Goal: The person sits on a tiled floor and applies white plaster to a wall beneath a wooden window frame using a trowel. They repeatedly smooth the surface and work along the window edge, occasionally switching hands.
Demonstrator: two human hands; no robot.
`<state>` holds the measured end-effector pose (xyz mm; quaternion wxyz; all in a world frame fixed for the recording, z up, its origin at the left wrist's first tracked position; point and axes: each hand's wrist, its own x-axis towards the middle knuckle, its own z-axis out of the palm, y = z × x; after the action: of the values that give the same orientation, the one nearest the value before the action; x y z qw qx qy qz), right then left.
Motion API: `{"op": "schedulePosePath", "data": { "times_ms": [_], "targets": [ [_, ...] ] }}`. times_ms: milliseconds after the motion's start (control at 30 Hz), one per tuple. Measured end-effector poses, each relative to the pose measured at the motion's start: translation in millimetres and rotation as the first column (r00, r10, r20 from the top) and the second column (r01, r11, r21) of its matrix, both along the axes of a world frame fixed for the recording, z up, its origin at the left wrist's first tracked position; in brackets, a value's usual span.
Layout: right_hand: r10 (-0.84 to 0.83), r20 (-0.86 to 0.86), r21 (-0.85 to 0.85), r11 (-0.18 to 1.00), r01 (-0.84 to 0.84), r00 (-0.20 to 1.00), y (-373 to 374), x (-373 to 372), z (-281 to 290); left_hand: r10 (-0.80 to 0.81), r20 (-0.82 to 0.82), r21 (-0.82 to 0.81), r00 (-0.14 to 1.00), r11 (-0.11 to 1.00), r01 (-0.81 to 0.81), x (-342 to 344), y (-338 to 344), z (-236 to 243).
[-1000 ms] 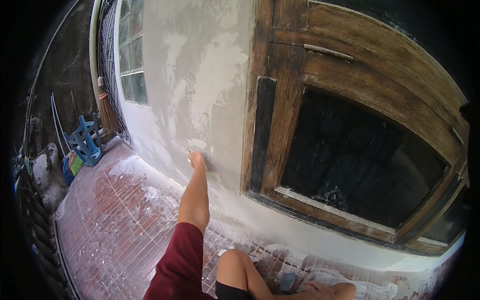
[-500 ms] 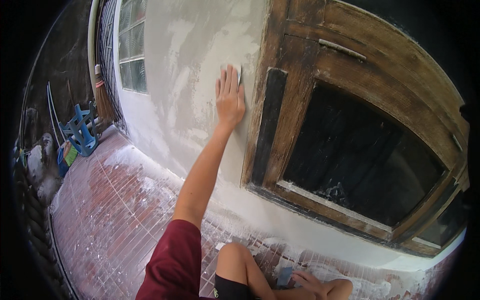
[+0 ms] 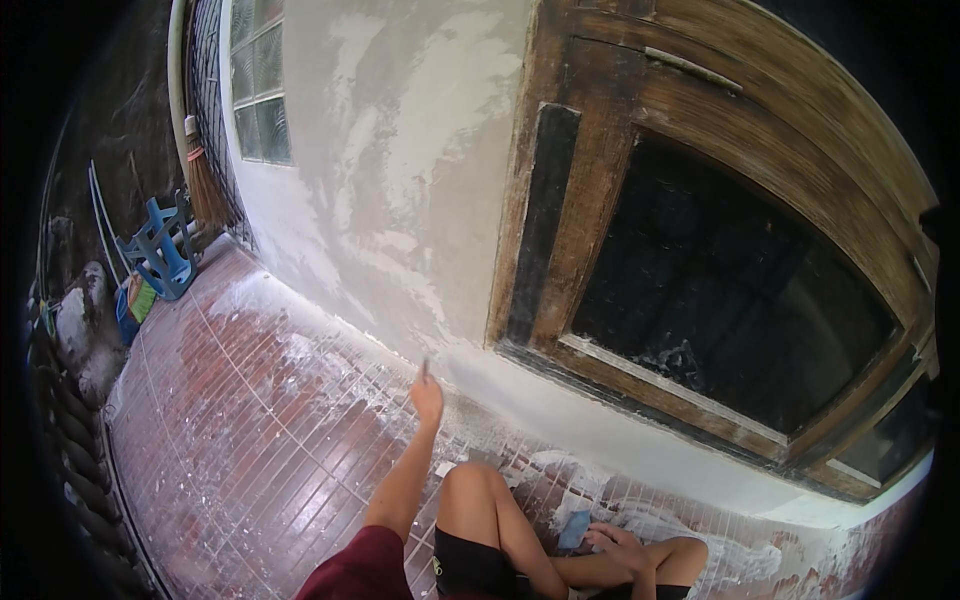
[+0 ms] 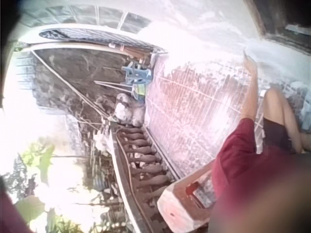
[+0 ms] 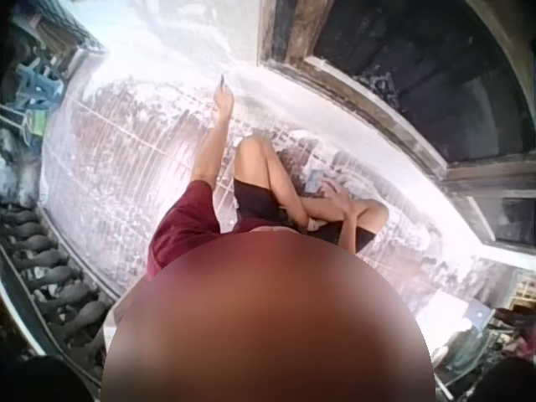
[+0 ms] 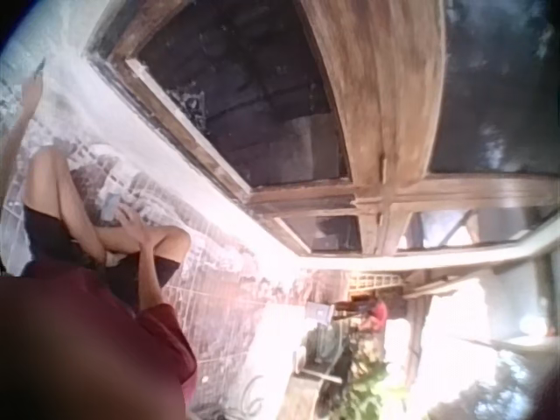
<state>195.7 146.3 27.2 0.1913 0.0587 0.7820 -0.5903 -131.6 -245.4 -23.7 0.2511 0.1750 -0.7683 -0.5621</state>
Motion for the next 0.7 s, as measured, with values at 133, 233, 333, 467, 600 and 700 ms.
{"op": "schedulePosePath", "data": {
  "times_ms": [133, 233, 333, 467, 600, 700],
  "targets": [
    [0.023, 0.063, 0.110, 0.993, -0.030, 0.998, -19.5, -22.1, 11.2, -0.365, -0.094, 0.126, 0.926, 0.919, 0.374, 33.9, 37.8, 51.0],
    [-0.037, -0.060, -0.005, 0.999, 0.036, 0.997, -42.8, -45.9, 11.8, -0.487, -0.308, 0.326, 0.817, 0.753, 0.572, 63.0, 68.2, 84.3],
    [-0.133, -0.301, -0.177, 0.981, 0.082, 0.944, -66.5, -63.1, 16.9, -0.830, -0.125, 0.566, 0.544, 0.390, 0.726, 103.8, 82.0, 94.7],
    [-0.117, -0.397, -0.350, 0.936, -0.033, 0.910, -96.1, -77.2, 42.0, -0.982, -0.104, 0.431, 0.160, 0.100, 0.897, 143.9, 92.3, 92.7],
    [0.201, -0.181, 0.146, 0.973, -0.176, 0.963, -99.9, -95.2, 84.7, -0.987, -0.080, 0.351, 0.143, 0.106, 0.930, 166.2, 72.3, 91.5],
    [0.411, -0.476, 0.291, 0.908, -0.302, 0.778, -116.2, -106.5, 101.1, -0.982, -0.045, 0.099, 0.184, 0.179, 0.979, 184.8, 53.9, 93.5]
  ]
}}
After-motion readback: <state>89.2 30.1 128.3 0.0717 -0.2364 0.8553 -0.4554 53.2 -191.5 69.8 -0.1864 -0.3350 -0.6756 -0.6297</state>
